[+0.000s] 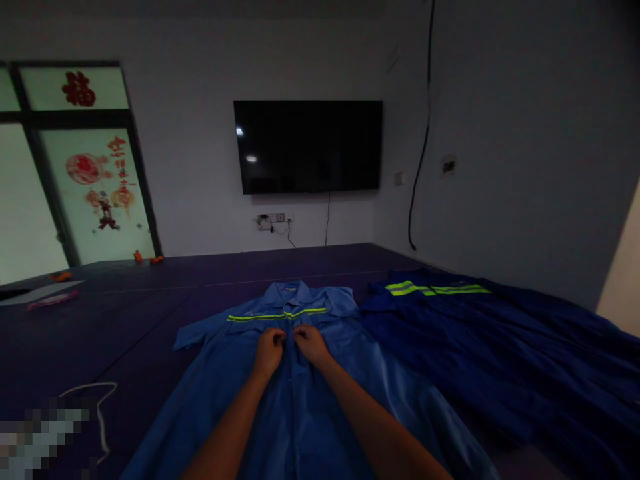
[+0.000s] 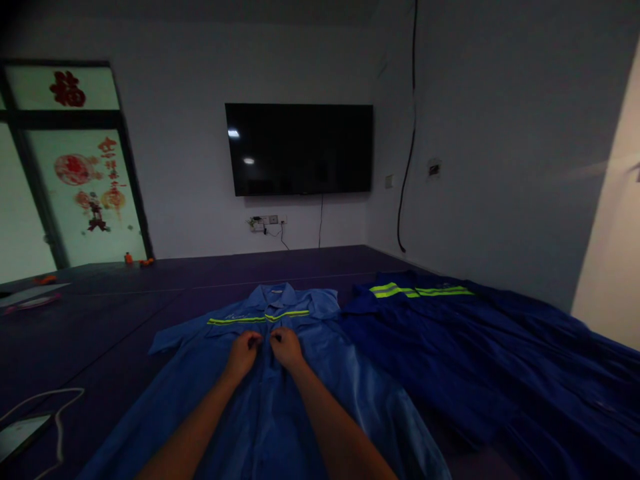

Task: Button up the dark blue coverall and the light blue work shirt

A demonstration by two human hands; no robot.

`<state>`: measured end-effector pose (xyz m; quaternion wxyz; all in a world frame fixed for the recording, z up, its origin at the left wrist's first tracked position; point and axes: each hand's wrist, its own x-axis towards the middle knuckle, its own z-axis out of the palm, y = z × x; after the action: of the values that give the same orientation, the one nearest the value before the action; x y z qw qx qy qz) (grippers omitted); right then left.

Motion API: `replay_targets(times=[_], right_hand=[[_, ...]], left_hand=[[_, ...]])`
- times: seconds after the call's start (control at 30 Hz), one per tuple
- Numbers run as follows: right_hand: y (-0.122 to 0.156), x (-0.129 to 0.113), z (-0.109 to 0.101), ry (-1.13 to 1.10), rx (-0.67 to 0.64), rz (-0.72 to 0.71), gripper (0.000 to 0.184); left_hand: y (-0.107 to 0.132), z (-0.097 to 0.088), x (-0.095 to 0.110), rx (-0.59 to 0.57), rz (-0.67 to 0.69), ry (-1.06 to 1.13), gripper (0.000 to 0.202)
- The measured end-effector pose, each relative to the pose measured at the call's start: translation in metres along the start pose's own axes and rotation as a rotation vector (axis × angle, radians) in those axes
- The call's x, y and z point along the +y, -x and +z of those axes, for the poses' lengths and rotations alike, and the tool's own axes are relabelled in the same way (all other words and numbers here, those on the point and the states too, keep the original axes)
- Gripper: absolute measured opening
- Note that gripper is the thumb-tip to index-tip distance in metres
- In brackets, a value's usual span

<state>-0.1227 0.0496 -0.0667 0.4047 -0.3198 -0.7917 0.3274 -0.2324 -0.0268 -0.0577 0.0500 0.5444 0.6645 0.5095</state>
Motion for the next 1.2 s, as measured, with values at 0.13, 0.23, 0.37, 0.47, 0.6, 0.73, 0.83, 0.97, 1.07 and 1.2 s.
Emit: replay_targets(times=[0.13,0.23,0.37,0.47,0.6,0.73,0.83,0.97,1.07,1.2], right_hand=[[0.0002,-0.0024,-0.0009,-0.018,0.022,-0.018,0.018],[0.0008,-0.0057,-0.0007,-0.044,0.006,-0.068,0.017],[0.0014,-0.0085,0.0007,-0.065,-0.011,-0.118,0.017],[0.0009,-0.0078,0.0013,-0.060,-0.012,-0.105,0.020],[-0.0002,-0.0059,0.0014,-0.053,-0.001,-0.043,0.024],[-0.0005,-0.0051,0.0012,-0.069,0.002,-0.027,0.027],[0.0001,-0.0047,0.0009,-0.081,0.001,-0.034,0.028],[0.0014,-0.0043,0.0006,-0.050,-0.027,-0.056,0.023],[0.0021,-0.0044,0.0002,-0.040,-0.020,-0.067,0.023],[0.0020,-0.0044,0.0000,-0.033,-0.004,-0.067,0.022]], left_hand=[[-0.0012,-0.0001,-0.0027,-0.013,-0.058,0.082,0.016],[-0.0013,-0.0014,-0.0018,-0.022,-0.052,0.107,0.015],[-0.0012,-0.0031,0.0017,-0.032,-0.018,0.098,0.014],[-0.0013,-0.0030,0.0036,-0.017,-0.016,0.083,0.013],[-0.0016,-0.0022,0.0033,-0.017,-0.029,0.090,0.013],[-0.0016,-0.0017,0.0019,-0.020,-0.048,0.111,0.014],[-0.0015,-0.0018,0.0022,-0.020,-0.053,0.113,0.014],[-0.0020,-0.0019,0.0034,-0.012,-0.044,0.080,0.014],[-0.0025,-0.0015,0.0034,-0.007,-0.031,0.081,0.013],[-0.0024,-0.0013,0.0036,0.009,-0.021,0.118,0.014]])
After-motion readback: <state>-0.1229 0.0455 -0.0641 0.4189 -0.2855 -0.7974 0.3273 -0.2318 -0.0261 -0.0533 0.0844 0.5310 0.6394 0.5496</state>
